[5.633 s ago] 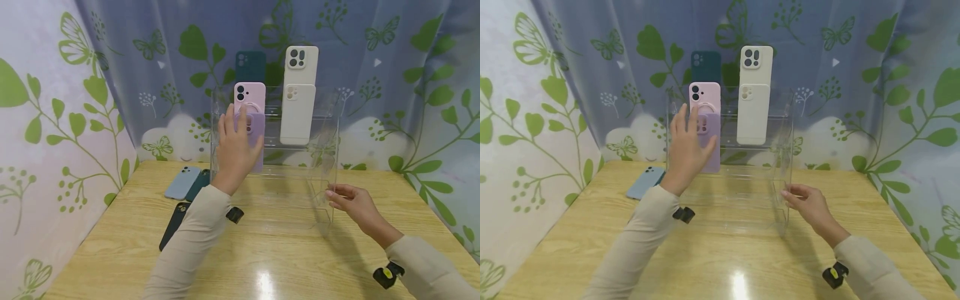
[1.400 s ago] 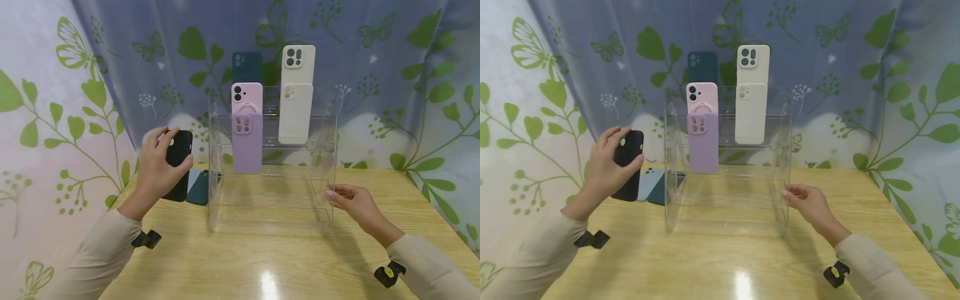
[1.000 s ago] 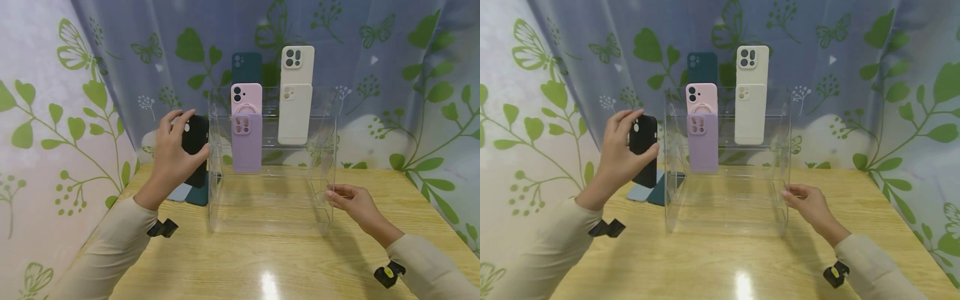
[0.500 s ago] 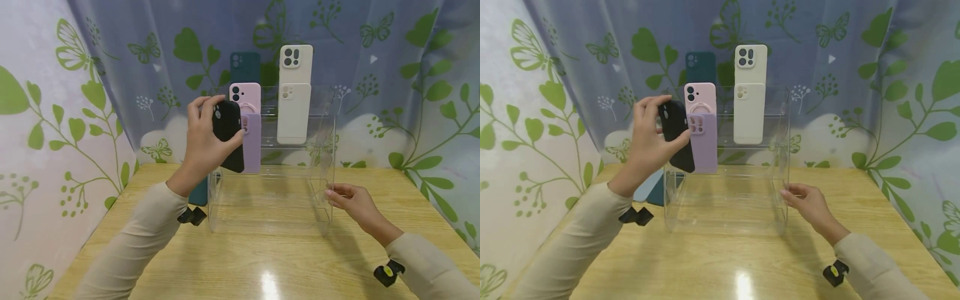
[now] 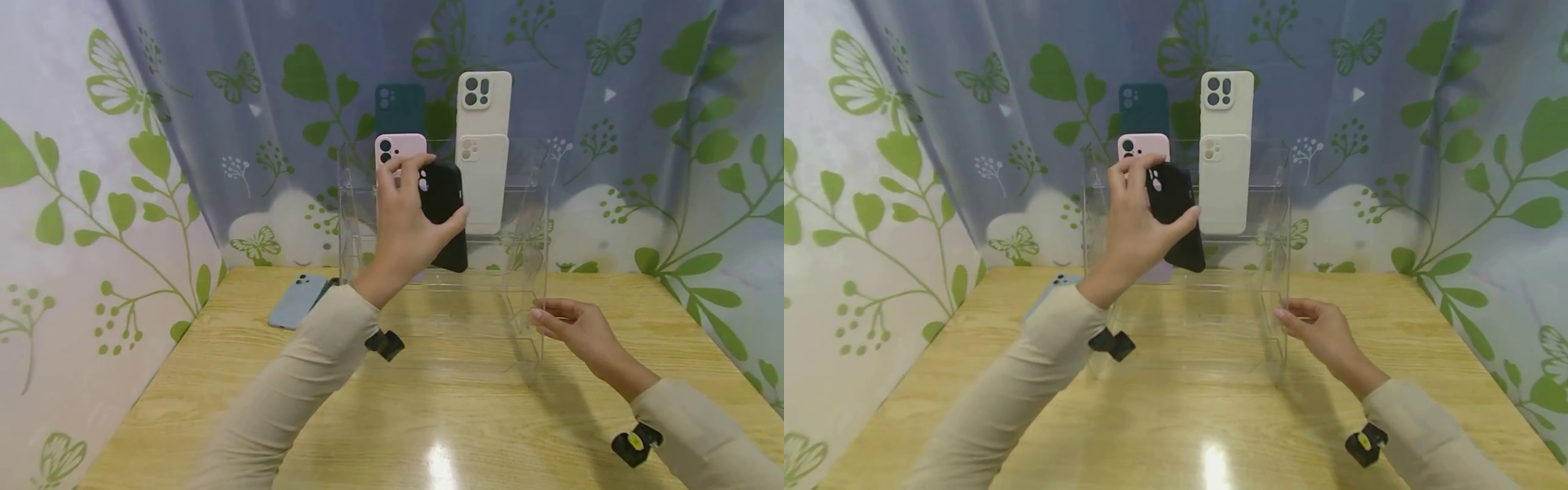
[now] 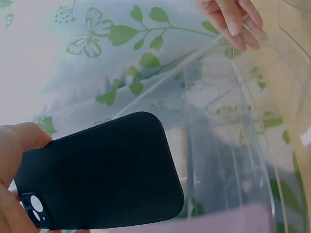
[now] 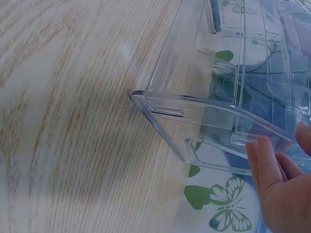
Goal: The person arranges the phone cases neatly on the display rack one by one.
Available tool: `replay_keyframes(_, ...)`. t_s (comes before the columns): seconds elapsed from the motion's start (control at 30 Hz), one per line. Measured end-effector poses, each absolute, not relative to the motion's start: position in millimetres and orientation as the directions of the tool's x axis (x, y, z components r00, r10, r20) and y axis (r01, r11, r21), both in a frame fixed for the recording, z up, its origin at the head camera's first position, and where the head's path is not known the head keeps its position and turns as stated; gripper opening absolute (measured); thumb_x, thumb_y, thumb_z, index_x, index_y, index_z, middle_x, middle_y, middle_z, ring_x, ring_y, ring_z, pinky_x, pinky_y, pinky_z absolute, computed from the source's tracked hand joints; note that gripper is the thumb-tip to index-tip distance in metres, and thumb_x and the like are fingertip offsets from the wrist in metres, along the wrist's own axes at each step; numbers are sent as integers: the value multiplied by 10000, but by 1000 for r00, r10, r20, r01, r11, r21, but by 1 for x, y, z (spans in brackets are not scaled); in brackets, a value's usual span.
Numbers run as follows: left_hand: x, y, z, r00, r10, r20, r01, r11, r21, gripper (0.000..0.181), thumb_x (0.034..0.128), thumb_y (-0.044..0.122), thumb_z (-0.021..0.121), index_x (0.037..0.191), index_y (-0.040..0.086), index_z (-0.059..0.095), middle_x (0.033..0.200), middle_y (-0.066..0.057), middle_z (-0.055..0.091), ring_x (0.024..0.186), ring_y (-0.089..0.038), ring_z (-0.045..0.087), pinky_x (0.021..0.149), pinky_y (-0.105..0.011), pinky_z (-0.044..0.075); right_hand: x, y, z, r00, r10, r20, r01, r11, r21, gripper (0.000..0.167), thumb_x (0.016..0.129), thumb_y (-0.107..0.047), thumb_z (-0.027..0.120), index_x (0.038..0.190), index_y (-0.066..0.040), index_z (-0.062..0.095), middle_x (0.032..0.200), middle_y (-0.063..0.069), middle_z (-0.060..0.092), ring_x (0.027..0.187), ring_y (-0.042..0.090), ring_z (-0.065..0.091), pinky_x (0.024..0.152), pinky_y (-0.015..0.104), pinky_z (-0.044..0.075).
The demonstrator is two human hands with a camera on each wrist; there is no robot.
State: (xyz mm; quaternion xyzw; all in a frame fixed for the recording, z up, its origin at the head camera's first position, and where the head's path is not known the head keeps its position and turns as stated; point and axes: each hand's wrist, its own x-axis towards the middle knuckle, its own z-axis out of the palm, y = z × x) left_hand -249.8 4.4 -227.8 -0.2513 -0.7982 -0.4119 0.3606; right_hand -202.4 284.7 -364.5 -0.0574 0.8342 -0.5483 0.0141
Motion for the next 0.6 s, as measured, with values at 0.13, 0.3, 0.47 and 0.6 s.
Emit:
replay_keyframes(0.13, -257, 25, -232, -643, 78, 762, 658, 566, 496, 669, 785, 310, 768, 1331, 112, 435, 1327, -132, 305, 1094, -248, 410, 893, -352, 416, -203, 285, -364, -992, -116, 38, -81, 390, -917, 613, 965, -351, 558, 1395, 66, 430, 1368, 288, 464, 986, -52, 599, 890, 304, 509)
replay_keyframes(0.3, -264, 46, -241, -679, 26, 734, 595, 605, 529, 677, 785, 334, 766, 1332, 134, 421, 1308, -116, 298, 1073, -226, 422, 816, -314, 461, -202, 286, -362, -994, -104, 29, -68, 392, -918, 617, 962, -358, 561, 1394, 63, 434, 1375, 287, 458, 974, -69, 596, 890, 310, 507)
replay_keyframes(0.47, -271, 66, -252, -684, -44, 728, 516, 676, 525, 667, 782, 370, 758, 1327, 171, 429, 1301, -97, 308, 1072, -216, 434, 713, -327, 492, -202, 285, -363, -995, -92, 33, -67, 400, -914, 611, 960, -357, 566, 1382, 69, 448, 1350, 287, 481, 944, -74, 601, 862, 278, 521)
replay_keyframes(0.6, -276, 78, -262, -693, -90, 716, 464, 704, 538, 671, 790, 410, 746, 1332, 182, 422, 1326, -89, 288, 1133, -221, 412, 673, -352, 519, -203, 286, -364, -996, -88, 35, -67, 405, -912, 609, 958, -360, 567, 1378, 67, 455, 1345, 287, 489, 941, -79, 599, 864, 287, 521)
